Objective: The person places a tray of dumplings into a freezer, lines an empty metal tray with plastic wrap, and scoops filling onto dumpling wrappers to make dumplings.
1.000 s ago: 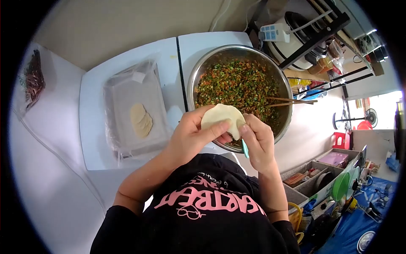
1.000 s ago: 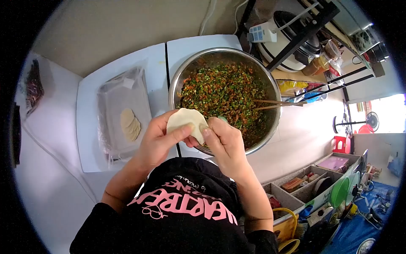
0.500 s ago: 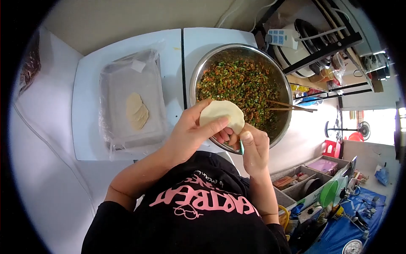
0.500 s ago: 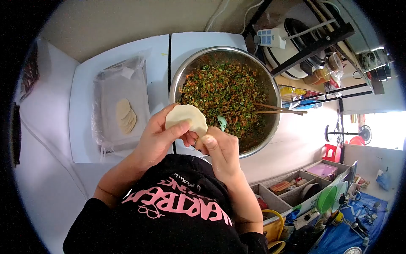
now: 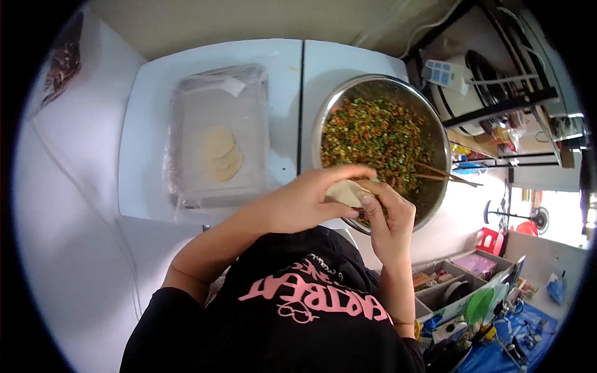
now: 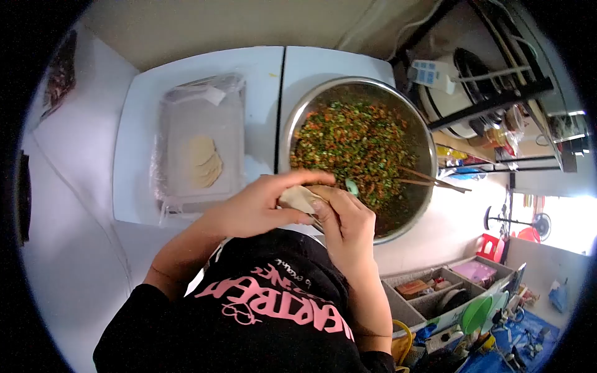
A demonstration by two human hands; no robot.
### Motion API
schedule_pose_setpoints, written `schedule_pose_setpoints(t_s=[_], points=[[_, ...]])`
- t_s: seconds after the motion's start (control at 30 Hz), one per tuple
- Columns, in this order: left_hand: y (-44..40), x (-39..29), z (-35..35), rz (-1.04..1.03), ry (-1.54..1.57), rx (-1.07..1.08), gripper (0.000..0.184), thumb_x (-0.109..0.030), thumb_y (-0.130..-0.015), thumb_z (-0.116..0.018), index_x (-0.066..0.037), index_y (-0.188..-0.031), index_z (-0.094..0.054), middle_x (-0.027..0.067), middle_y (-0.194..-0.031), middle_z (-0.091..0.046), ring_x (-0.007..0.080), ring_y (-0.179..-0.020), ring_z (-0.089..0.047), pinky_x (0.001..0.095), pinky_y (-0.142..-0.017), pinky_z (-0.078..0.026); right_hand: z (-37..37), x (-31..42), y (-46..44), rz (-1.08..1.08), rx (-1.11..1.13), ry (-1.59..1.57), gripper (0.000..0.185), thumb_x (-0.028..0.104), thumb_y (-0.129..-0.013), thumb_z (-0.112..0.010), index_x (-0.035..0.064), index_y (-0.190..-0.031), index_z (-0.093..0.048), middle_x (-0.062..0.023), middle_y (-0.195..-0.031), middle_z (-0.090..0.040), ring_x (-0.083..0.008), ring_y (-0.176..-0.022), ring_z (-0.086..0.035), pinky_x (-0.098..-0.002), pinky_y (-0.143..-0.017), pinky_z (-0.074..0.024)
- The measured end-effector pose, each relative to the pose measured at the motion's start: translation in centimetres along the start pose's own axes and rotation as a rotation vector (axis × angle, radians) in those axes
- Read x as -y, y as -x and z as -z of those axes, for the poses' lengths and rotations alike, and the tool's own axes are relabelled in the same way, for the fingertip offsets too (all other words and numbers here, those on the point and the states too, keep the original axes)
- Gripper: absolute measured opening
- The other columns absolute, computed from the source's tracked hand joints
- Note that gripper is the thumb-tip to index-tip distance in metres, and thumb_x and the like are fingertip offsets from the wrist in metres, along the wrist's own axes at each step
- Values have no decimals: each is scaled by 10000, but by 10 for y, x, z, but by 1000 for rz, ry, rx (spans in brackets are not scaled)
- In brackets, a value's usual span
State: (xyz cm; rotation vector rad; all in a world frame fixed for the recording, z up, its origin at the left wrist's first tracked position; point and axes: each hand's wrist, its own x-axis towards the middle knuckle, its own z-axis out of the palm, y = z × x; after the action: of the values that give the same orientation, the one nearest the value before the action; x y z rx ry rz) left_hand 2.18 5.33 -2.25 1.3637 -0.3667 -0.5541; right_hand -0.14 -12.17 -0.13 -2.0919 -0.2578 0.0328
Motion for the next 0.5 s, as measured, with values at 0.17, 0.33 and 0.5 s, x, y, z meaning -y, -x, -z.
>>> schedule_pose_setpoints(t_s=[0.17,0.33,0.5], points=[[0,16,-3,-69,-525,-296,463,31,-740,-581,-70,-1187,-513,117,-932,-644,191,-860,-639,315,-725,-503,-28,2,-11,125,-77,216,164,36,-839,-553,-11,-986,-609,-152,-805,-626,-310,-708,-607,-344,-645,-474],[1,25,1,-32,-307,-450,410,29,-769,-554,-71,-1164,-511,106,-897,-635,149,-838,-625,293,-706,-499,-57,-5,-18,344,-178,524,285,-4,-834,-545,-33,-1117,-561,-159,-802,-626,-291,-648,-587,-363,-627,-475],[-4,32,46,-44,346,-540,294,41,-809,-507,-20,-1094,-543,56,-907,-624,139,-848,-615,261,-766,-489,-56,7,-13,266,-9,542,428,-11,-815,-564,-30,-1238,-499,-141,-699,-581,-254,-568,-529,-355,-566,-433]])
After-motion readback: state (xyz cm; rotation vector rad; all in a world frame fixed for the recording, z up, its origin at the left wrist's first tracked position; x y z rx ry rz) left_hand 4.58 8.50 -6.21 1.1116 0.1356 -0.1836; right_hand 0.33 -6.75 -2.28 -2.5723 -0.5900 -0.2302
